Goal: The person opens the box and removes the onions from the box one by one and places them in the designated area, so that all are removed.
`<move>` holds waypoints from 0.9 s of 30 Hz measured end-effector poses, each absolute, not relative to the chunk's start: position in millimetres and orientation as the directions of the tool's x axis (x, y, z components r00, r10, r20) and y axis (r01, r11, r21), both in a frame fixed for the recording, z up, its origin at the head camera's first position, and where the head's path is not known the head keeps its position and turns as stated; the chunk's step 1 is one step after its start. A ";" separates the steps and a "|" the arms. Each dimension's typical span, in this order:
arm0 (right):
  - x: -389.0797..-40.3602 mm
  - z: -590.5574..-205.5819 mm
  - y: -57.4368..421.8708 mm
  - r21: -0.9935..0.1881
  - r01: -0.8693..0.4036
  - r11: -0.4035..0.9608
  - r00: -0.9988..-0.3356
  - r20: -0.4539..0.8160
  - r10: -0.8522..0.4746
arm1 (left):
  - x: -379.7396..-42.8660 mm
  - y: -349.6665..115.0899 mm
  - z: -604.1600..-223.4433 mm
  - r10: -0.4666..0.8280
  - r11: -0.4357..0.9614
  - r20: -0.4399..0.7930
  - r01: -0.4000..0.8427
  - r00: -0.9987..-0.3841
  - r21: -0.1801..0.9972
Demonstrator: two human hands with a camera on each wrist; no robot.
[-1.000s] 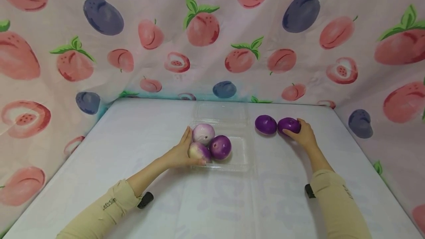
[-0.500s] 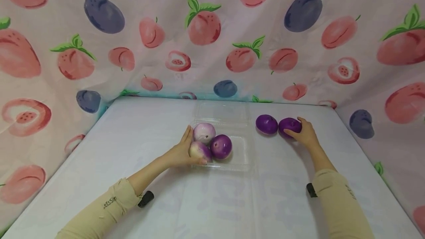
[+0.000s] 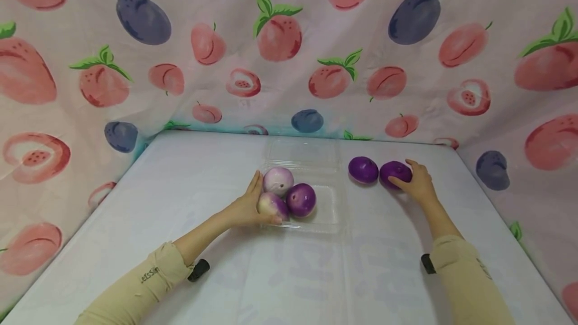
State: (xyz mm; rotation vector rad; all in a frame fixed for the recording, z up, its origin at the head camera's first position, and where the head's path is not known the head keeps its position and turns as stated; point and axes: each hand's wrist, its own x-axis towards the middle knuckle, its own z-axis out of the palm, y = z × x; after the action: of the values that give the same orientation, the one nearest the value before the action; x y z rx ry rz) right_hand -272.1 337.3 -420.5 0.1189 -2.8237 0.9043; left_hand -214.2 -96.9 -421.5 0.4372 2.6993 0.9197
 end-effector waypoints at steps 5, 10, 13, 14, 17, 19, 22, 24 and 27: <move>-269.0 -416.8 334.7 -0.558 -0.174 0.811 -0.968 0.247 -0.037 | -213.1 -96.9 -419.8 0.363 0.757 -0.151 0.196 -0.920 0.623; -265.1 -412.2 328.9 -0.554 -0.193 0.810 -0.956 0.292 -0.028 | -212.9 -97.7 -418.6 0.372 0.757 -0.151 0.205 -0.916 0.620; -262.3 -409.3 322.5 -0.552 -0.221 0.804 -0.939 0.342 -0.023 | -213.9 -97.7 -419.2 0.375 0.758 -0.145 0.213 -0.915 0.617; -261.1 -408.6 319.6 -0.557 -0.231 0.797 -0.934 0.357 -0.021 | -214.4 -97.7 -419.6 0.375 0.758 -0.145 0.213 -0.915 0.617; -257.9 -406.3 309.1 -0.560 -0.265 0.785 -0.917 0.398 -0.025 | -215.3 -97.5 -420.8 0.372 0.759 -0.152 0.206 -0.916 0.617; -255.7 -404.6 301.2 -0.564 -0.287 0.774 -0.907 0.419 -0.031 | -215.4 -97.4 -421.3 0.368 0.759 -0.155 0.200 -0.917 0.619; -252.6 -402.0 289.5 -0.549 -0.328 0.769 -0.889 0.455 -0.054 | -215.1 -97.3 -421.5 0.362 0.760 -0.157 0.194 -0.919 0.620; -250.2 -400.4 282.2 -0.546 -0.358 0.757 -0.877 0.475 -0.072 | -215.0 -97.5 -421.9 0.361 0.760 -0.155 0.194 -0.920 0.620; -246.2 -397.6 271.9 -0.534 -0.400 0.745 -0.860 0.499 -0.103 | -215.4 -97.6 -422.0 0.364 0.760 -0.157 0.196 -0.918 0.620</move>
State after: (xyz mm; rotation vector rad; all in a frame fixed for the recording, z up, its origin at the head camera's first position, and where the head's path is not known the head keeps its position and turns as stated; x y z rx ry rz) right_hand -246.2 271.9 -397.6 0.3826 -2.5006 0.9076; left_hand -215.4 -97.6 -422.0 0.4372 2.6893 0.9037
